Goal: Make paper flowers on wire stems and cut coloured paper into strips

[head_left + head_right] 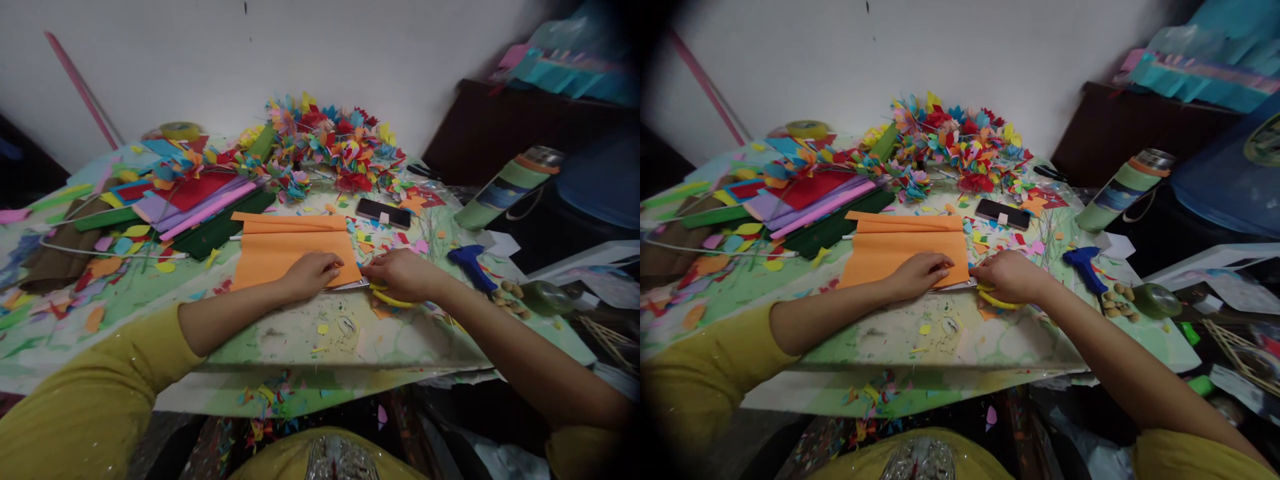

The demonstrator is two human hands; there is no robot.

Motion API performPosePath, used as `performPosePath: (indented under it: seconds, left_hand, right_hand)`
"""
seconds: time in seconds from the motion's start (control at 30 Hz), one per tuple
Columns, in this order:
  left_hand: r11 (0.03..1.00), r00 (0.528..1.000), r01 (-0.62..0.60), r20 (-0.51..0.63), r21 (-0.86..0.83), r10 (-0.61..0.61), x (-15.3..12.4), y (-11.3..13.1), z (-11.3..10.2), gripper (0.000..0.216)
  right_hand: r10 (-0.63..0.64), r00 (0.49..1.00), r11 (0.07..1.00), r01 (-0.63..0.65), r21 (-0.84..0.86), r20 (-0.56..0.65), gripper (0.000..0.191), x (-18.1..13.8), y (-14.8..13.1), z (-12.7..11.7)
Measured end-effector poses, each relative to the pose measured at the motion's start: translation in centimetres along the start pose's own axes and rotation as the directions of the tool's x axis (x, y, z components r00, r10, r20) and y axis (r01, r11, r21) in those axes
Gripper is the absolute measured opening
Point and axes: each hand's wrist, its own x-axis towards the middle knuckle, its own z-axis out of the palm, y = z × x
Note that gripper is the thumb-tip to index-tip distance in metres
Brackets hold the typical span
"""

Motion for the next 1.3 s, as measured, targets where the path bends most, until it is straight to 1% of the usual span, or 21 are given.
performPosePath:
  seconds: [0.07, 0.2, 0.47, 0.63, 0.7, 0.8, 0.87, 0.97, 1.03, 1.13, 1.3]
  left_hand:
    - [1.0, 1.0, -0.009, -0.002, -0.003, 0.009, 0.0, -0.1, 0.0, 0.023]
    - [1.0, 1.0, -0.015, -0.003, -0.009, 0.015, 0.0, -0.2, 0.1, 0.023]
    - [0.999, 0.999, -0.025, -0.02, -0.02, 0.025, -0.1, -0.5, 0.3, 0.025]
    - [1.0, 0.999, -0.02, -0.032, -0.021, 0.019, 0.0, -0.5, 0.5, 0.025]
    - [1.0, 1.0, -0.028, -0.014, -0.004, 0.028, 0.1, -0.6, 0.3, 0.027]
    - [0.995, 0.994, -0.08, 0.078, 0.056, 0.075, 0.1, -0.9, -0.6, 0.033]
    - [0.981, 0.985, -0.128, 0.132, 0.147, 0.109, -0.1, -1.3, -1.3, 0.041]
    - [0.926, 0.986, -0.132, 0.139, 0.352, 0.088, -0.4, -2.1, -2.0, 0.05]
    - [0.89, 0.989, -0.123, 0.129, 0.439, 0.073, -0.6, -2.6, -1.9, 0.051]
    - [0.873, 0.988, -0.143, 0.115, 0.465, 0.101, -0.6, -3.0, -1.5, 0.05]
    - [0.886, 0.989, -0.145, 0.099, 0.441, 0.113, -0.6, -3.0, -1.5, 0.051]
  right_hand:
    - [-0.01, 1.0, 1.0, 0.01, -0.023, 0.007, 0.031, -0.1, -0.1, 0.0]
    - [-0.01, 1.0, 0.998, 0.012, -0.063, 0.023, 0.032, -0.2, -0.3, 0.0]
    - [0.034, 0.999, 0.995, -0.031, -0.091, 0.039, 0.031, 0.7, -1.5, -1.4]
    - [0.015, 0.997, 0.996, -0.008, -0.093, 0.074, 0.031, 0.8, -1.6, -0.8]
    - [0.014, 0.998, 0.997, -0.008, -0.083, 0.068, 0.028, 0.7, -1.4, -0.5]
    - [0.022, 0.998, 0.997, -0.018, -0.073, 0.056, 0.028, 0.7, -1.3, -0.4]
    - [0.026, 0.998, 0.998, -0.022, -0.059, 0.053, 0.031, 0.6, -1.3, -0.4]
    - [0.044, 0.998, 0.999, -0.043, -0.033, 0.044, 0.034, 0.6, -1.4, -0.4]
    - [0.062, 0.997, 0.998, -0.062, -0.02, 0.037, 0.035, 0.5, -1.6, -0.4]
    - [0.069, 0.997, 0.998, -0.069, -0.015, 0.037, 0.033, 0.5, -1.8, -0.5]
    - [0.081, 0.996, 0.996, -0.08, -0.03, 0.04, 0.032, 0.9, -2.4, -0.7]
